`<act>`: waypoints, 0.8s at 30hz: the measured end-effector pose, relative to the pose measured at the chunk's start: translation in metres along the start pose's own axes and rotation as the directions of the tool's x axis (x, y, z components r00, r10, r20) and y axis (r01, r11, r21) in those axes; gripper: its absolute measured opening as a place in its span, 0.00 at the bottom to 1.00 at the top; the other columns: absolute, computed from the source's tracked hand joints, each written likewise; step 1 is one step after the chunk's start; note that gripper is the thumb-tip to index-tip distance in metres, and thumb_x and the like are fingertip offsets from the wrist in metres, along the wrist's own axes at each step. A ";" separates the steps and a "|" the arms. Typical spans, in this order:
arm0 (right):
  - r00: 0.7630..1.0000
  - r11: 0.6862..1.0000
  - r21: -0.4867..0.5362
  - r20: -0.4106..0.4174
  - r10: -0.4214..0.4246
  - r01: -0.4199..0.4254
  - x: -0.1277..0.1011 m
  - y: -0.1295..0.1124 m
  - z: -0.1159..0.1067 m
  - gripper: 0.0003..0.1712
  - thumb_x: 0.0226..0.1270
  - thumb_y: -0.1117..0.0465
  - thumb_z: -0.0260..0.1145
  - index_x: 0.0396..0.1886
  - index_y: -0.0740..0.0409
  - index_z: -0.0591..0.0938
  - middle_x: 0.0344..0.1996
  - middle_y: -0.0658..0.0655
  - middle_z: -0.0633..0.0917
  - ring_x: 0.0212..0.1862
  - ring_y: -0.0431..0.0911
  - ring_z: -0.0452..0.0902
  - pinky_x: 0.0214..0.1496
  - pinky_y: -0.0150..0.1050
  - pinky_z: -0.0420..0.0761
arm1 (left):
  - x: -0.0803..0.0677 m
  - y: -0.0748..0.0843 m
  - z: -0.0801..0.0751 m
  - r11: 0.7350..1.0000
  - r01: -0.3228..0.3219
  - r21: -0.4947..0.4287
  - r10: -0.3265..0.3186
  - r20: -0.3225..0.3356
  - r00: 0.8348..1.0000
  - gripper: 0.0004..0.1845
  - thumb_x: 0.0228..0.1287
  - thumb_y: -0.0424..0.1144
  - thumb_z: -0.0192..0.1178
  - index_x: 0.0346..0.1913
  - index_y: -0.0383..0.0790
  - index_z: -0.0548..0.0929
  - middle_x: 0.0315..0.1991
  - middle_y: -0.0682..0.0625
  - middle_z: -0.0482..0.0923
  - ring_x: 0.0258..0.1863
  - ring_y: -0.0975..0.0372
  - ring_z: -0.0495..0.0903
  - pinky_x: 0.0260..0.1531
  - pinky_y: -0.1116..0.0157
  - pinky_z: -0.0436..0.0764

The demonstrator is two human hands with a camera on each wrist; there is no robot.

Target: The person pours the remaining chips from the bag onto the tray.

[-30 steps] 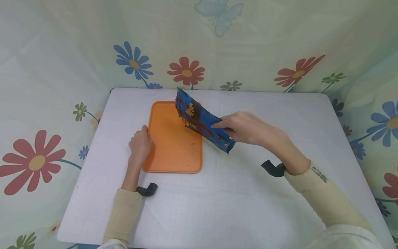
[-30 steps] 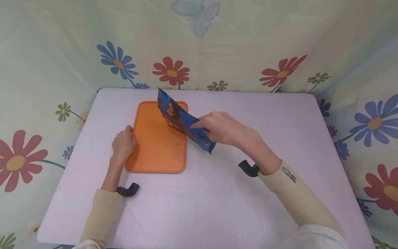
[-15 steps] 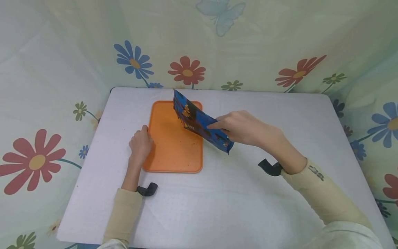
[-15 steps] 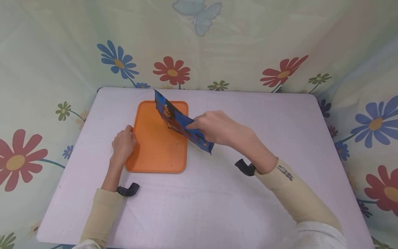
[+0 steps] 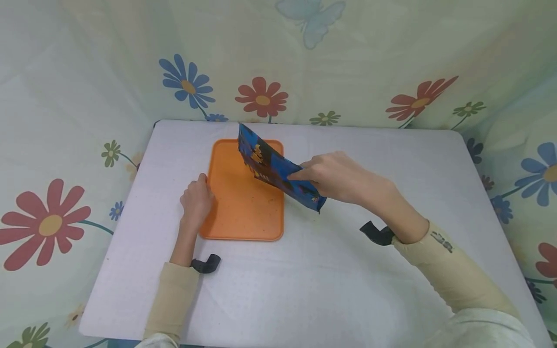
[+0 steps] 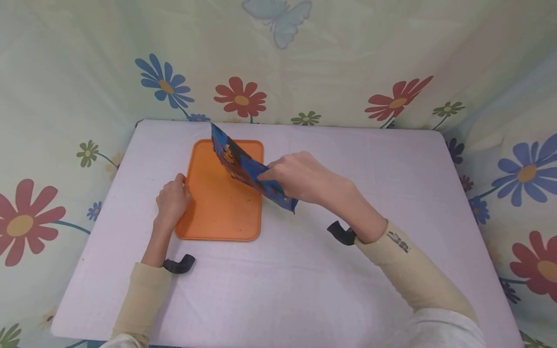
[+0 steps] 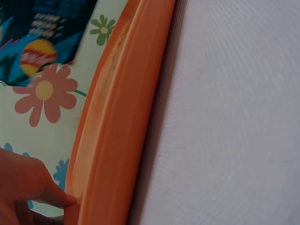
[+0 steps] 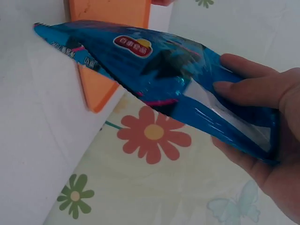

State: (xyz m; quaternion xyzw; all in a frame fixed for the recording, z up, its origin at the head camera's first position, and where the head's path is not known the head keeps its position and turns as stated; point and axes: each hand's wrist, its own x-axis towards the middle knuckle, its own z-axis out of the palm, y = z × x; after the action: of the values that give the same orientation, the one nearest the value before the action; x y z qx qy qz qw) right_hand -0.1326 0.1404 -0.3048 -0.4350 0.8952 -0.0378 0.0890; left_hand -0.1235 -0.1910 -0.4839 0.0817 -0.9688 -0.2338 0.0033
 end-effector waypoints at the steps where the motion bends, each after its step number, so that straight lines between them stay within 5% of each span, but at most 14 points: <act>1: 1.000 1.000 -0.008 -0.003 -0.004 0.004 0.000 0.000 0.000 0.22 0.65 0.73 0.69 0.55 0.50 0.89 0.39 0.56 0.91 0.30 0.46 0.80 0.26 0.32 0.77 | 0.000 0.000 0.000 1.000 0.001 -0.001 -0.001 0.000 1.000 0.11 0.76 0.30 0.51 0.54 0.28 0.77 0.30 0.35 0.78 0.24 0.50 0.74 0.21 0.58 0.69; 17: 1.000 1.000 0.002 0.000 0.001 -0.001 0.002 0.000 0.001 0.22 0.65 0.75 0.66 0.51 0.50 0.91 0.34 0.53 0.90 0.28 0.45 0.76 0.23 0.31 0.70 | 0.002 0.000 0.001 1.000 0.001 0.007 -0.001 0.000 1.000 0.12 0.77 0.32 0.51 0.55 0.28 0.77 0.32 0.34 0.79 0.27 0.46 0.78 0.24 0.52 0.76; 24: 1.000 1.000 0.018 0.026 0.007 -0.008 0.005 -0.001 0.003 0.21 0.65 0.75 0.66 0.51 0.52 0.91 0.30 0.53 0.89 0.25 0.43 0.71 0.22 0.31 0.63 | 0.002 0.000 0.001 1.000 0.004 0.004 -0.004 0.005 1.000 0.12 0.77 0.31 0.50 0.54 0.27 0.77 0.31 0.35 0.78 0.24 0.51 0.74 0.21 0.58 0.70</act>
State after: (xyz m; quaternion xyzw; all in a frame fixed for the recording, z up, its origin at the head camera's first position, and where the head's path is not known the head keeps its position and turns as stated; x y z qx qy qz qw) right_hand -0.1340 0.1363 -0.3085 -0.4312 0.8953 -0.0398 0.1048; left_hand -0.1250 -0.1912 -0.4853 0.0829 -0.9692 -0.2319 0.0004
